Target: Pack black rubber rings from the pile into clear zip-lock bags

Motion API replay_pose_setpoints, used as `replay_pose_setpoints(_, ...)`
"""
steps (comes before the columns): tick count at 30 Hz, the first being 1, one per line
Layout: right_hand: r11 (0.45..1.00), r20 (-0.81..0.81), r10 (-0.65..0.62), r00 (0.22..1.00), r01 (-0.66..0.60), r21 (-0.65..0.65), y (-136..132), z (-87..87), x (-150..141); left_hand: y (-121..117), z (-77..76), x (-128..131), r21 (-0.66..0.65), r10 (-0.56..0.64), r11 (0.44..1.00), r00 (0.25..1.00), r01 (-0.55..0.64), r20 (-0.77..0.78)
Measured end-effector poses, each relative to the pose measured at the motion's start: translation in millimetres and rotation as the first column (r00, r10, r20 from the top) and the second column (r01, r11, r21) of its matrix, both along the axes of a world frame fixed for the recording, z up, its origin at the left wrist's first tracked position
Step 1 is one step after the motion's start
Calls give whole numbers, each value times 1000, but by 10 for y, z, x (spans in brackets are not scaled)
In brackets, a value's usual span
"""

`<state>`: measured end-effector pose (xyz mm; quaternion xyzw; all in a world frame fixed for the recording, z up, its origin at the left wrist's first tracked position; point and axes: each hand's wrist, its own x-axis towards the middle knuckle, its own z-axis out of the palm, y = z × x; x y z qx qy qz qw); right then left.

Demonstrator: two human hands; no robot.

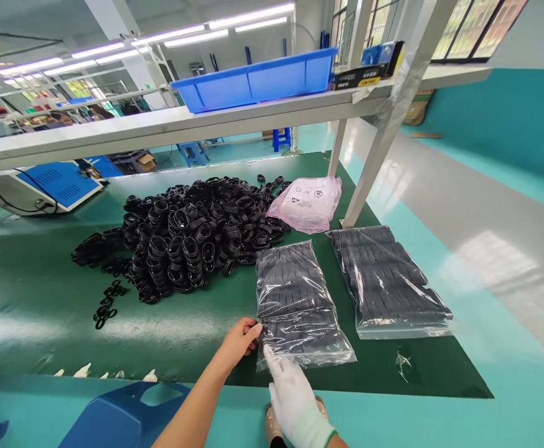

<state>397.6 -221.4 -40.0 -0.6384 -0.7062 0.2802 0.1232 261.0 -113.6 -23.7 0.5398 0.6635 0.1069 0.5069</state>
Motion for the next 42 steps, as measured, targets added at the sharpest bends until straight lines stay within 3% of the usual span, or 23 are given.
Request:
replay_pose_setpoints(4, 985, -85, -167, 982, 171, 38, -191, -98, 326, -134, 296, 38, 258, 9, 965, 979, 45, -204)
replay_pose_setpoints(7, 942, -132, -335, 933, 337, -12, -196, -188, 441, -163, 421, 327, 423, -160, 874, 963, 240, -215)
replay_pose_setpoints(10, 891, -114, -454, 884, 452, -42, -119, -205, 459, -87, 393, 652, 470, -339, 784, 914, 406, -224)
replay_pose_setpoints(15, 935, -2, -355, 935, 355, 3, -32, -112, 420, 92, 277, 828, 394, -461, 722, 820, 568, -338)
replay_pose_setpoints(20, 890, 56, -452, 890, 454, -32, 35, -147, 382, 118, 291, 801, 305, -512, 723, 777, 620, -365)
replay_pose_setpoints(26, 760, 27, -644, 765, 643, -99, 101, -150, 357, 117, 300, 820, 281, -502, 754, 796, 594, -338)
replay_pose_setpoints(33, 698, -95, -713, 695, 716, 0, 116, -214, 347, 140, 350, 737, 301, -545, 756, 814, 581, -202)
replay_pose_setpoints(39, 751, -217, -648, 730, 660, -20, -44, -280, 427, 8, 575, 548, 345, -416, 822, 892, 453, -179)
replay_pose_setpoints(42, 789, -259, -592, 764, 614, 8, -154, -263, 451, -270, 605, 445, 237, -506, 804, 837, 545, -207)
